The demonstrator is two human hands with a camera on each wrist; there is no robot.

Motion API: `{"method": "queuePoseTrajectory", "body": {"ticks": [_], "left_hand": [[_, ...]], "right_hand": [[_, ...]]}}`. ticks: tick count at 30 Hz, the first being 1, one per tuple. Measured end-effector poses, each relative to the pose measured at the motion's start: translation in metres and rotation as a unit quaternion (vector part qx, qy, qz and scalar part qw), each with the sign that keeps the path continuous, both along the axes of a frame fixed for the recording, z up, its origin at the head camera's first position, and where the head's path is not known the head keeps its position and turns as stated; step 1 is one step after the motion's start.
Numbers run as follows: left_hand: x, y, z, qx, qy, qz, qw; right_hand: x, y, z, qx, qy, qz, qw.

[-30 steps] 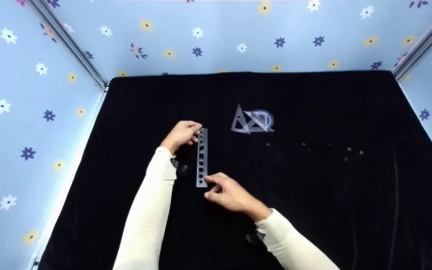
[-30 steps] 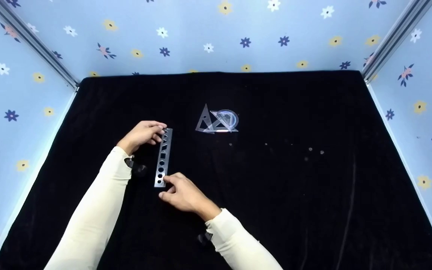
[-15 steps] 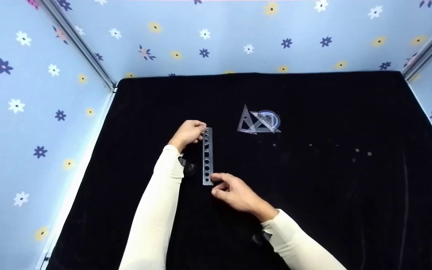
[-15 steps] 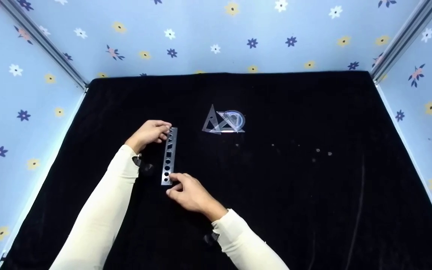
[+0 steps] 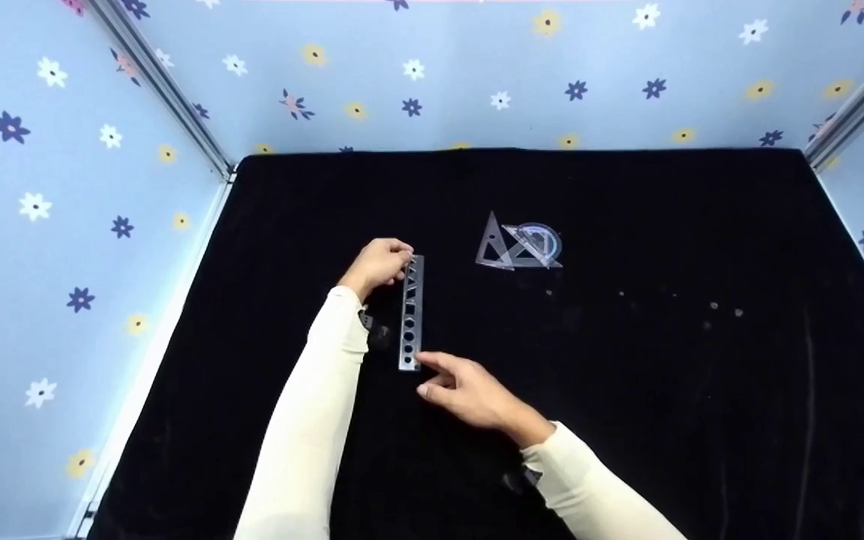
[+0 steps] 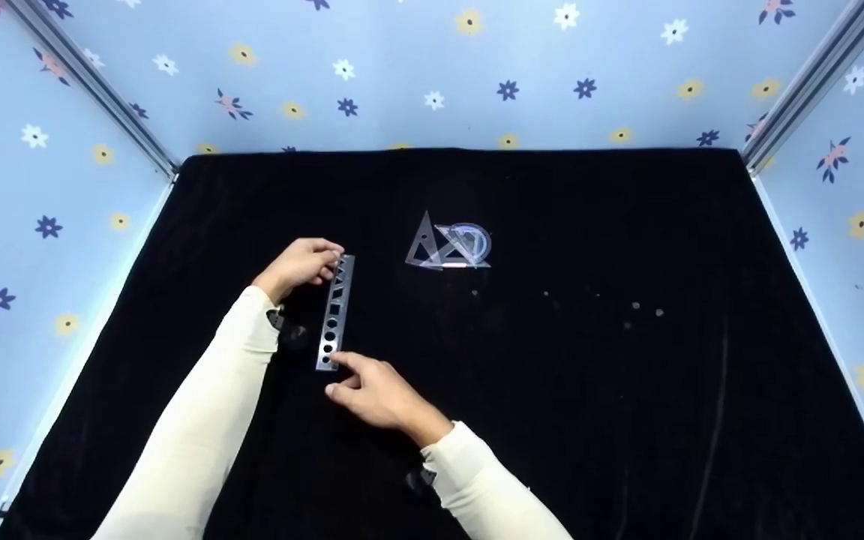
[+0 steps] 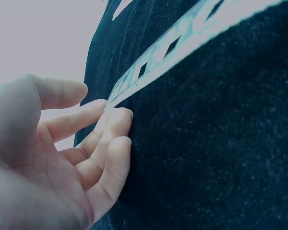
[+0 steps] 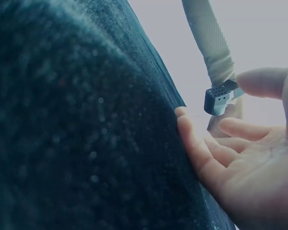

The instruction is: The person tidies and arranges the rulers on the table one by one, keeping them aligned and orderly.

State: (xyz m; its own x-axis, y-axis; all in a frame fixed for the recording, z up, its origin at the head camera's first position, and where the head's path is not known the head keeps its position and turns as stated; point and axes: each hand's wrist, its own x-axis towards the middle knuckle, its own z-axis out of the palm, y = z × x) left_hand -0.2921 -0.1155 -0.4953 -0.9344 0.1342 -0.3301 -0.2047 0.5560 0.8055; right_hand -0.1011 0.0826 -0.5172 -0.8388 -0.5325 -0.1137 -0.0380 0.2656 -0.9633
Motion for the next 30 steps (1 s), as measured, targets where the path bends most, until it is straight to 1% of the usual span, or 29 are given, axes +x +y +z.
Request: {"method": "queuePoseTrajectory", "body": {"ticks": [4, 11, 18, 22, 27, 30], "left_hand": [[-0.001, 0.001, 0.000, -0.010, 0.007, 0.004, 0.9999], [0.000, 0.002, -0.002, -0.046, 0.012, 0.020, 0.9987], [-0.001, 0.003, -0.004, -0.072, 0.020, 0.027, 0.9969], [-0.001, 0.004, -0.005, -0.075, 0.024, 0.031, 0.9964], [0.000, 0.004, -0.007, -0.076, 0.040, 0.035, 0.9957], [0.002, 0.002, -0.008, -0.087, 0.055, 0.043, 0.9938]], "right_hand": [[0.001, 0.001, 0.001, -0.008, 0.004, 0.014, 0.9999], [0.000, 0.004, 0.001, -0.011, 0.008, 0.043, 0.9990], [-0.001, 0.004, 0.000, -0.017, 0.008, 0.045, 0.9988], [-0.002, 0.006, 0.000, -0.019, 0.007, 0.048, 0.9986], [-0.008, 0.015, 0.004, -0.019, -0.019, 0.053, 0.9982], [-0.013, 0.021, 0.008, -0.038, -0.044, 0.057, 0.9967]]}}
